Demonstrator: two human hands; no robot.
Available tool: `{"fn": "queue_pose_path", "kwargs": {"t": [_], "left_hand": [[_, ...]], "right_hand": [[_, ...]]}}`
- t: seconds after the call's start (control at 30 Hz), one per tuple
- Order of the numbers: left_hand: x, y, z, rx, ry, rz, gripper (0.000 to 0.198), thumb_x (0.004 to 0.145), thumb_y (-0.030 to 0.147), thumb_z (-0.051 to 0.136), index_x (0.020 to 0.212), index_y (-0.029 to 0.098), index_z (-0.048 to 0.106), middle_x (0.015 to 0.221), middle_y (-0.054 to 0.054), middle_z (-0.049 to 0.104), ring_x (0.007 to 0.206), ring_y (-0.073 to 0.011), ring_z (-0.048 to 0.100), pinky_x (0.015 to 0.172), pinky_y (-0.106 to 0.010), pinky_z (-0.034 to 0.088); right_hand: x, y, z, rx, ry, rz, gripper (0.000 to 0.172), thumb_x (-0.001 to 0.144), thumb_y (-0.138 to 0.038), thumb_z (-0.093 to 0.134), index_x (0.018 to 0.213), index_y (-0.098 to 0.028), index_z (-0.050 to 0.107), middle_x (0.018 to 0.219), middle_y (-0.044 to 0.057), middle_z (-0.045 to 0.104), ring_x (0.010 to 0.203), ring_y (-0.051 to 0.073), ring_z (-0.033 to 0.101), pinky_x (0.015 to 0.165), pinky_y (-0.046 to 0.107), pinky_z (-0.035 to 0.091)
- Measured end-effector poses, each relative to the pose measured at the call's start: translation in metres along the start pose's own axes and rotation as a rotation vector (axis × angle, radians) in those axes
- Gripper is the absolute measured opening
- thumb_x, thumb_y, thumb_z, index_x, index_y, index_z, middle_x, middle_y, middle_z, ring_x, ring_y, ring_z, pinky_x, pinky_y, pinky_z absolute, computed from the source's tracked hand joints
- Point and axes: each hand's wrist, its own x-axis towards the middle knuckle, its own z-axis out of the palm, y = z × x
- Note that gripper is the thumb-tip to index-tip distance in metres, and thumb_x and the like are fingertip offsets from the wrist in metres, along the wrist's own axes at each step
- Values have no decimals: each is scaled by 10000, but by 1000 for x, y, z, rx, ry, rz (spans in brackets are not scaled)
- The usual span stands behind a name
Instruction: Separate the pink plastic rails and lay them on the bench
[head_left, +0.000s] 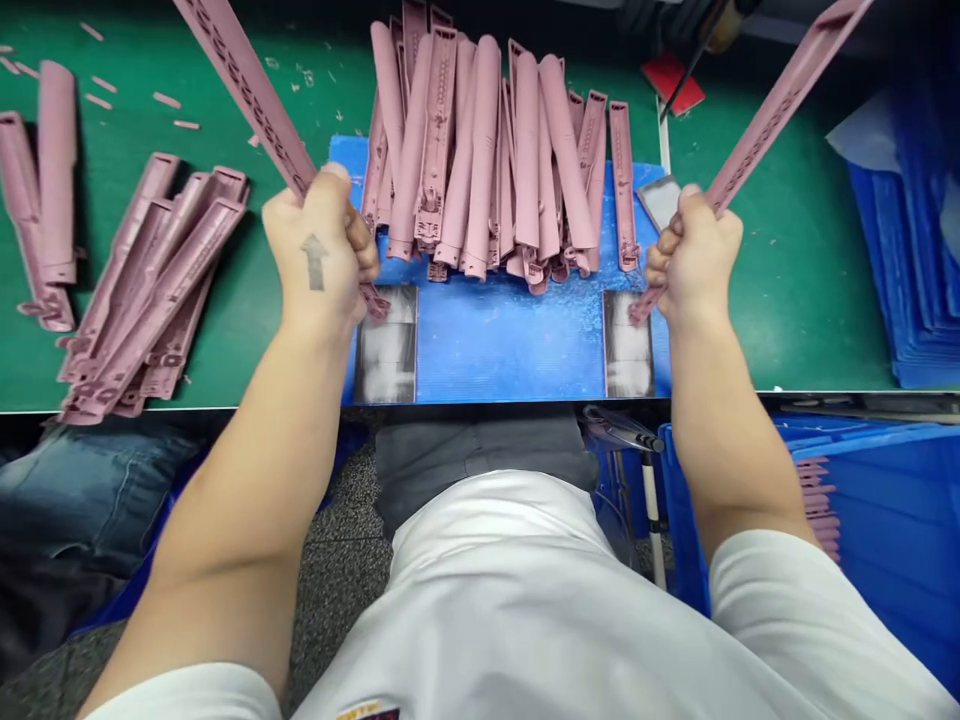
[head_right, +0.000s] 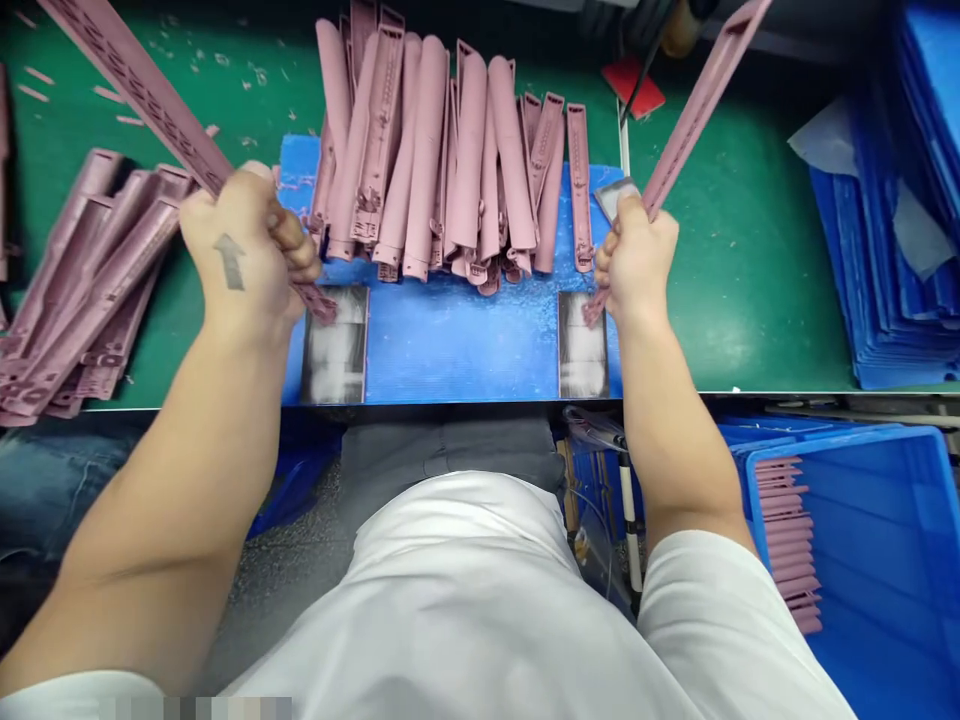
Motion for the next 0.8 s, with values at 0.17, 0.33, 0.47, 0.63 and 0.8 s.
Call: {"fn": "queue_pose_path", "kwargs": {"t": [0.17,0.33,0.47,0.63,0.8], "left_hand": [[-26,-11,-21,-184,14,383,581,1176,377,549,692,271,245,591,62,138,505,-127,85,503,-320,128],[-32,-12,-25,-80,-82,221,572,1017,347,725,662,279,281,590,83,90,476,-108,69,467,-312,69],[-22,-24,-18,-199,-42,462,685,1167,529,653,646,266,294,555,74,166,460,-101,146,479,-293,165],[-75,-25,-70,-153,-249,503,842,915,678,977,535,225,377,452,45,323,382,-94,306,459,-299,295],[-36,-20,-49,0,-167,155,733,1023,372,940,663,262,311,531,120,170,401,-58,179,434,-282,120]], "right_hand": [[-52,-2,-29,50,19,-370,823,1038,-1050,551,803,-335,216,617,-116,112,545,136,117,486,332,169],[-78,0,-36,39,-115,-313,902,896,-1107,692,740,-325,269,583,-129,111,459,101,99,432,318,97],[-72,-2,-20,150,-55,-506,879,948,-1099,626,758,-322,262,608,-102,177,496,132,245,461,332,330],[-147,-4,-71,121,-247,-532,700,1077,-782,802,740,-277,455,597,-68,393,523,142,477,603,350,586],[-108,-4,-67,-69,-257,-265,722,1034,-807,849,754,-309,408,521,-133,265,376,90,249,360,264,320]]}}
